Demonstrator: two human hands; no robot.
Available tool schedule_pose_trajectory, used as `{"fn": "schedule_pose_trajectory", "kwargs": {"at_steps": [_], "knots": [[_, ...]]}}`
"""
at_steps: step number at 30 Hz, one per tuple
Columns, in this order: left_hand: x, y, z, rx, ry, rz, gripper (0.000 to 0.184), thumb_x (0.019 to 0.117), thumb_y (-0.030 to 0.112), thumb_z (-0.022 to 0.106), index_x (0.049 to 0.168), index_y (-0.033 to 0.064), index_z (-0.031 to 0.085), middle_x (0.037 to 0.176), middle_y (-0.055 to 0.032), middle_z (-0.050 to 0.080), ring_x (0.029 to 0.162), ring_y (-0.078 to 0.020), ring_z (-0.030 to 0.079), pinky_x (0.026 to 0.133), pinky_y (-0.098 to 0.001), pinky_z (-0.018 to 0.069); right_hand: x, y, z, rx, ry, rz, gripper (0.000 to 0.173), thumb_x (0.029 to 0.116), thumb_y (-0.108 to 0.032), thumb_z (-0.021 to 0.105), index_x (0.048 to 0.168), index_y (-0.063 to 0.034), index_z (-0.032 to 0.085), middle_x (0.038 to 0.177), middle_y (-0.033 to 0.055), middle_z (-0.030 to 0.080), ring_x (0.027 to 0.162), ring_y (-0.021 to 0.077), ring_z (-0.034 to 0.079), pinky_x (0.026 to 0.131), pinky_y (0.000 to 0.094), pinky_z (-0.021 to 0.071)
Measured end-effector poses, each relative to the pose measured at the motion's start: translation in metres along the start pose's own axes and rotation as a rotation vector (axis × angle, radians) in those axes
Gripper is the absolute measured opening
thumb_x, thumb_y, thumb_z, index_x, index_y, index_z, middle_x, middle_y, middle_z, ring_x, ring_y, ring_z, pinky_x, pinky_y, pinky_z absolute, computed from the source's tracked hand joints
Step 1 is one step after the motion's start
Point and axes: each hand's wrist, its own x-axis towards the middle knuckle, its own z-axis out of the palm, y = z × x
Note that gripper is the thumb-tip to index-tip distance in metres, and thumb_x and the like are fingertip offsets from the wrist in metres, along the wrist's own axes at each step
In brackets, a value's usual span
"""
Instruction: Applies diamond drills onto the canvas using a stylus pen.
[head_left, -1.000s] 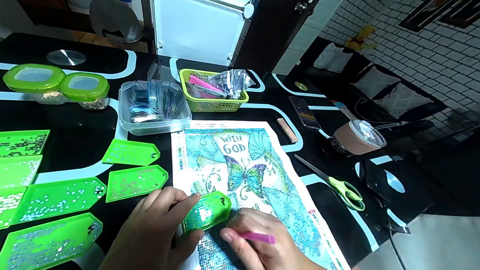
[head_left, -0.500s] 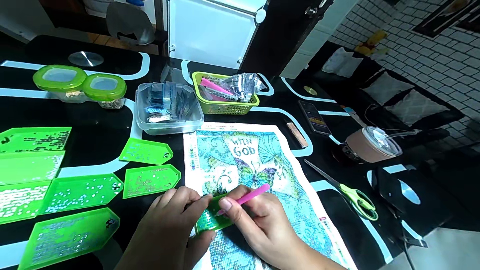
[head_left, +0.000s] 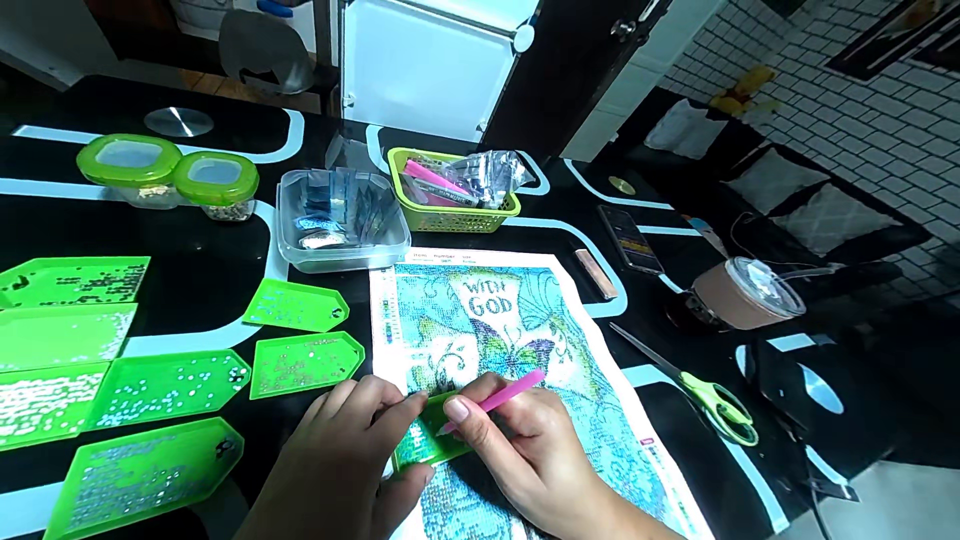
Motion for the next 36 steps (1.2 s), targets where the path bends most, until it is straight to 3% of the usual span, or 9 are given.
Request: {"fn": "schedule_pose_trajectory", "kwargs": {"at_steps": [26,30,33,36], "knots": [[0.0,0.0,0.003,0.012,0.038,0.003,0.044,0.087,0.048,0.061,0.116,0.0197,0.076,0.1,-0.0022,0.068,0.09,-0.0227,0.065,0.075,-0.0393,0.0542,0.002,-0.002,0.006,0.032,-0.013,-0.027,0.029,0.1076,-0.019,0.055,0.094,0.0023,0.068,0.08,0.0065,0.068,0.073,0.0031,0.064,0.068,0.0178,0.0543],[0.0,0.001,-0.001,-0.013,-0.002,-0.013,0.045,0.0867,0.046,0.064,0.12,0.0176,0.076,0.102,-0.0044,0.068,0.092,-0.0252,0.066,0.076,-0.0413,0.0544,0.002,-0.006,-0.003,0.185,0.021,0.027,0.027,0.1084,-0.017,0.053,0.095,0.0014,0.066,0.081,0.0036,0.068,0.074,0.0029,0.067,0.067,0.0193,0.0576],[0.001,0.002,-0.004,-0.039,-0.035,-0.037,0.045,0.0881,0.043,0.065,0.122,0.0153,0.075,0.103,-0.0073,0.069,0.092,-0.0281,0.065,0.075,-0.0428,0.0542,-0.005,-0.008,-0.015,0.322,0.08,0.125,0.026,0.1093,-0.02,0.051,0.094,-0.0051,0.065,0.08,-0.0025,0.067,0.072,0.001,0.066,0.065,0.0185,0.0567],[0.002,0.004,-0.006,-0.046,-0.043,-0.054,0.045,0.0893,0.042,0.064,0.123,0.0143,0.075,0.104,-0.0089,0.069,0.094,-0.0297,0.065,0.074,-0.0433,0.0544,-0.016,-0.003,-0.018,0.327,0.093,0.159,0.025,0.1093,-0.02,0.051,0.093,-0.0063,0.064,0.079,-0.0039,0.067,0.07,-0.0003,0.065,0.063,0.0171,0.056]]}}
